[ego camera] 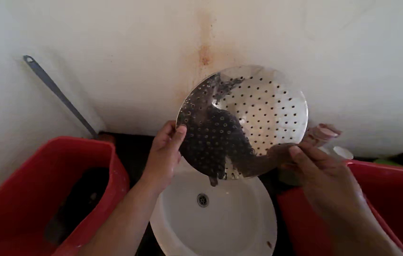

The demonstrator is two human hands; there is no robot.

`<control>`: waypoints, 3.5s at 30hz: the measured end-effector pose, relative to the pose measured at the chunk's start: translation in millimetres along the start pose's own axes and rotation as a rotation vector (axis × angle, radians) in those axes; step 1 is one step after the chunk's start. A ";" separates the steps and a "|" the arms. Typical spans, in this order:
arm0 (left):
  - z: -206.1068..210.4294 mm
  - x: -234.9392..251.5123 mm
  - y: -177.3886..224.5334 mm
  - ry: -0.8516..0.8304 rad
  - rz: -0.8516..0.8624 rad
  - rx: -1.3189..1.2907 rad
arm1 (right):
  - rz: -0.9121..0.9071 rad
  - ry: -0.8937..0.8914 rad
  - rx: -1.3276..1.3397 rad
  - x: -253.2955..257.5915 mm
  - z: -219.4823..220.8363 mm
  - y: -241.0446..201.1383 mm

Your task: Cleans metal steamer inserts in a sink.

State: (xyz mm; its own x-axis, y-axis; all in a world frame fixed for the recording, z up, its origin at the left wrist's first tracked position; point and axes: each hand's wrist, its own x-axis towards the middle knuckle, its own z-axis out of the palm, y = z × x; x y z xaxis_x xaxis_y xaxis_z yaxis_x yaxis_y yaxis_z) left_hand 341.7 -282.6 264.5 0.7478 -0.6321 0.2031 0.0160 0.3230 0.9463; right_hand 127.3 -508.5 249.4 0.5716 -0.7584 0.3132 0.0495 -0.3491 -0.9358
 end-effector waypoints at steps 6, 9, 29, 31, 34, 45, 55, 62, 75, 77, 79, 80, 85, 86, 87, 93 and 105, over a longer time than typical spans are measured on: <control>1.0 -8.1 -0.1 -0.028 0.038 -0.013 | 0.046 -0.008 0.035 -7.5 -3.4 5.7; -0.9 -13.7 -1.0 -0.046 0.028 0.014 | 0.066 0.009 0.026 -12.7 -2.1 8.4; 19.4 -23.3 -25.9 0.266 -0.024 0.145 | -0.031 0.007 -0.109 -42.1 1.8 19.6; 19.7 -22.9 -33.4 0.304 -0.058 0.147 | -0.055 -0.004 -0.136 -45.6 3.1 24.1; 17.4 -24.5 -40.2 0.280 -0.086 0.150 | -0.037 0.009 -0.119 -48.8 3.8 28.2; 17.1 -23.4 -37.7 0.190 -0.014 0.147 | -0.021 0.006 -0.095 -49.8 1.4 37.2; 17.8 -22.8 -38.9 0.223 -0.012 0.150 | -0.023 -0.009 -0.088 -50.4 3.9 37.7; 20.9 -20.7 -48.3 0.331 -0.088 0.265 | -0.042 0.018 -0.161 -59.1 8.5 40.3; 11.5 -21.6 -65.0 0.340 -0.141 0.248 | -0.124 0.043 -0.188 -74.4 17.1 48.8; 10.1 -22.6 -63.0 0.297 -0.127 0.236 | -0.106 0.039 -0.179 -73.4 15.9 51.2; 8.3 -23.9 -61.0 0.224 -0.088 0.209 | -0.070 0.040 -0.167 -72.5 13.4 53.4; 6.8 -24.5 -60.1 0.176 -0.060 0.186 | -0.052 0.040 -0.152 -71.9 11.7 54.3; 3.9 -27.9 -55.5 0.060 0.025 0.176 | -0.017 0.031 -0.117 -69.4 4.9 56.7; 4.3 -27.9 -54.6 0.067 0.020 0.178 | -0.021 0.028 -0.112 -68.7 4.9 56.8; 4.7 -27.7 -53.8 0.078 0.011 0.180 | -0.024 0.027 -0.109 -68.3 5.6 56.3; 6.8 -28.0 -52.0 0.158 -0.036 0.191 | -0.028 0.031 -0.093 -70.5 11.3 53.6; 9.2 -30.3 -53.1 0.281 -0.108 0.315 | -0.095 0.025 -0.167 -80.0 17.4 50.6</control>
State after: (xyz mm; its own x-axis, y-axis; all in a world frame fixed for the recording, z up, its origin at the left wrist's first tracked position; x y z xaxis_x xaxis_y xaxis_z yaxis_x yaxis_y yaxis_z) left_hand 312.1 -287.0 210.4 0.9052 -0.4203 0.0632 -0.0662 0.0074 0.9978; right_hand 98.3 -455.9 174.1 0.5502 -0.7305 0.4045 -0.0355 -0.5045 -0.8627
